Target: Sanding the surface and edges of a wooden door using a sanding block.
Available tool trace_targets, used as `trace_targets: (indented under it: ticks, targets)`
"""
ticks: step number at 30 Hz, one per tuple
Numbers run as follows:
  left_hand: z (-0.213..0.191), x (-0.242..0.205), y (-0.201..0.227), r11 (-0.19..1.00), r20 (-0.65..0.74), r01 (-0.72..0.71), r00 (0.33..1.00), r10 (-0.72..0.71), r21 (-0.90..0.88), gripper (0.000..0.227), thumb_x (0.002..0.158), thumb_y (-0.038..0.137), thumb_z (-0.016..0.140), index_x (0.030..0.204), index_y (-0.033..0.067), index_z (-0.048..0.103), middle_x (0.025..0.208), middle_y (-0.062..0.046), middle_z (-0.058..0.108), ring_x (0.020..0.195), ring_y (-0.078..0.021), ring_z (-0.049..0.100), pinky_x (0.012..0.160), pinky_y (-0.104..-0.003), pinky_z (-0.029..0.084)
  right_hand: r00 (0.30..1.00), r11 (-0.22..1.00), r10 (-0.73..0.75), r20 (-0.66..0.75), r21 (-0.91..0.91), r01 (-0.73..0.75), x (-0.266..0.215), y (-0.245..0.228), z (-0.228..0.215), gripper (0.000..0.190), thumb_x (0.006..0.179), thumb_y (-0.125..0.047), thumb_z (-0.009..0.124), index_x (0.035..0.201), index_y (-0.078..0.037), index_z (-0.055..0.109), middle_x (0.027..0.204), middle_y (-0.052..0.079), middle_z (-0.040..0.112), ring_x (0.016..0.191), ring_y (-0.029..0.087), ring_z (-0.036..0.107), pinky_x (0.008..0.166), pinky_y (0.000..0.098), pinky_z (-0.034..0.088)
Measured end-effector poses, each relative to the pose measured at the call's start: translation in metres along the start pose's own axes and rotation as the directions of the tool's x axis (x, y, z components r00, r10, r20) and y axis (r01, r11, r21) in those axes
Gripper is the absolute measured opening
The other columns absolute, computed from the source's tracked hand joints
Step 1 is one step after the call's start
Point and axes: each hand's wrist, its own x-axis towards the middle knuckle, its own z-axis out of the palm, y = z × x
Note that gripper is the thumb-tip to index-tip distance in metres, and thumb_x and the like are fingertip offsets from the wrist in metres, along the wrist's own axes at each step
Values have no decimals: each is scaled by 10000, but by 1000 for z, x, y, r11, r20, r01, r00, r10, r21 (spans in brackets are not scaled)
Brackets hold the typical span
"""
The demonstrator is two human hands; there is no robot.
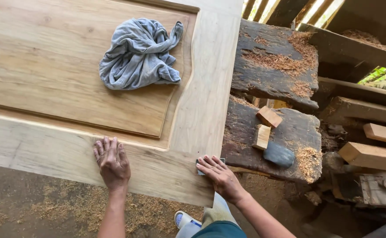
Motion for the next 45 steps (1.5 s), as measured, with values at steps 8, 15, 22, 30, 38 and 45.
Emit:
trace_targets:
  ticks: [8, 15, 22, 30, 38, 45]
  targets:
    - [-10, 4, 13, 999, 35, 45, 998, -44, -5, 690, 1104, 514, 199, 1343, 31, 629, 1572, -232, 453, 1553, -422, 297, 1302, -492, 144, 696, -163, 626, 351, 932, -323, 153, 83, -60, 480, 868, -161, 687, 1311, 6, 610, 1649, 160, 372, 1567, 263, 191, 1280, 415, 81]
    - [-5, 1, 7, 996, 10, 56, 998, -57, 66, 666, 1118, 473, 213, 1298, 10, 656, 1531, -236, 504, 1534, -411, 361, 1314, -489, 181, 951, 837, 307, -20, 481, -260, 288, 293, -83, 308, 1003, -76, 566, 1257, -221, 659, 1498, -25, 548, 1496, 162, 361, 1309, 319, 130]
    - [2, -6, 5, 998, -40, 44, 998, -42, 40, 437, 1027, 286, 476, 1295, -1, 669, 1505, -255, 539, 1534, -437, 398, 1316, -529, 232, 969, 982, 185, -163, 0, -188, 397, 369, -129, 367, 1003, 7, 577, 1281, -216, 660, 1491, 25, 525, 1465, 241, 378, 1258, 372, 166]
    - [-1, 3, 6, 1000, -114, -19, 993, 21, 24, 401, 956, 196, 604, 1291, -11, 684, 1447, -243, 608, 1474, -441, 484, 1294, -513, 286, 943, 940, 292, -162, -131, -314, 407, 332, -126, 329, 1083, -69, 461, 1391, -112, 568, 1567, 88, 400, 1480, 276, 274, 1245, 393, 123]
    - [-2, 5, 10, 997, -23, 67, 998, -66, 42, 554, 1080, 439, 373, 1254, 12, 681, 1518, -244, 508, 1525, -432, 378, 1319, -484, 181, 759, 81, 621, 195, 947, -309, 240, 126, -75, 439, 882, -152, 661, 1272, 22, 561, 1346, 154, 602, 1330, 246, 539, 1214, 353, 388]
    - [1, 1, 0, 999, -10, 12, 1000, -12, 31, 669, 1081, 544, 275, 1329, 48, 649, 1554, -225, 485, 1531, -431, 339, 1299, -499, 185, 995, 993, 82, 53, -91, -77, 44, 25, 11, 381, 1010, -48, 499, 1375, -114, 588, 1533, 37, 459, 1447, 269, 369, 1256, 386, 212]
